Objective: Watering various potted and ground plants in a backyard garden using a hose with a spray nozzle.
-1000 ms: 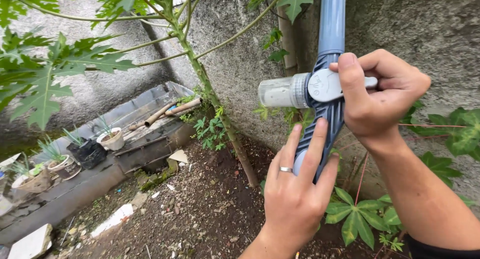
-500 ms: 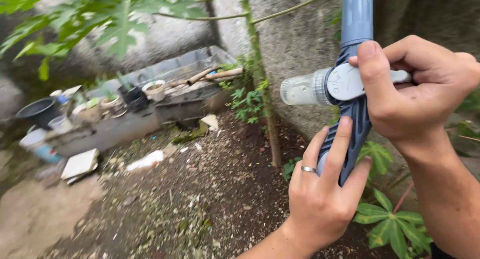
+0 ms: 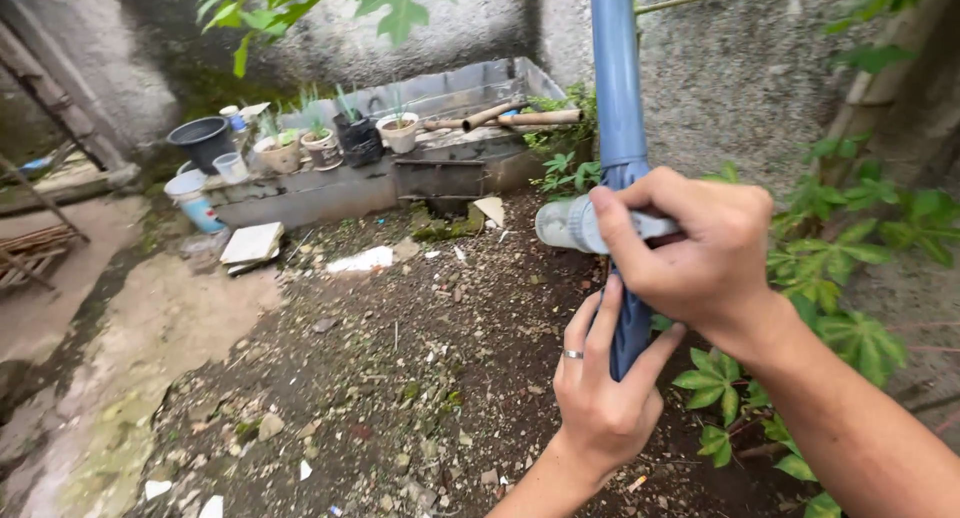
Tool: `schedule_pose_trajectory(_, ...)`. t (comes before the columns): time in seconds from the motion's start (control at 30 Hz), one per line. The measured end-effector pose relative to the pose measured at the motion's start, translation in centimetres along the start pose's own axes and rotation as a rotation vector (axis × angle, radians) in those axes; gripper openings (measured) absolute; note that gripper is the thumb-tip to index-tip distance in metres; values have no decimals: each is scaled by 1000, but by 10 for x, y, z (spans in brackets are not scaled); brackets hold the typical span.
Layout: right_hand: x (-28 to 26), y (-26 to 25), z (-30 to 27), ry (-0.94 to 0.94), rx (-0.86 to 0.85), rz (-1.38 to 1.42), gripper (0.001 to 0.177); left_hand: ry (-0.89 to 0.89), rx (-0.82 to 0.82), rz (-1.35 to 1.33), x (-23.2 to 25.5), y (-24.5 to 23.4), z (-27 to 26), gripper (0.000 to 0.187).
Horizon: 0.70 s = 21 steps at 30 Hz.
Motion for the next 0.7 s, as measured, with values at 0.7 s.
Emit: schedule_pose_trajectory(0.7, -66, 184, -29, 129, -346, 85, 19, -312, -36, 206, -101, -87, -69, 38)
Point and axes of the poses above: each hand's wrist, its own z-axis towards the middle knuckle, its own y-axis out of the palm, x = y × z, the point moved 5 cm from there along z, towards the middle knuckle, and after that the axes turned 14 degrees about z, right-handed, at the moved point
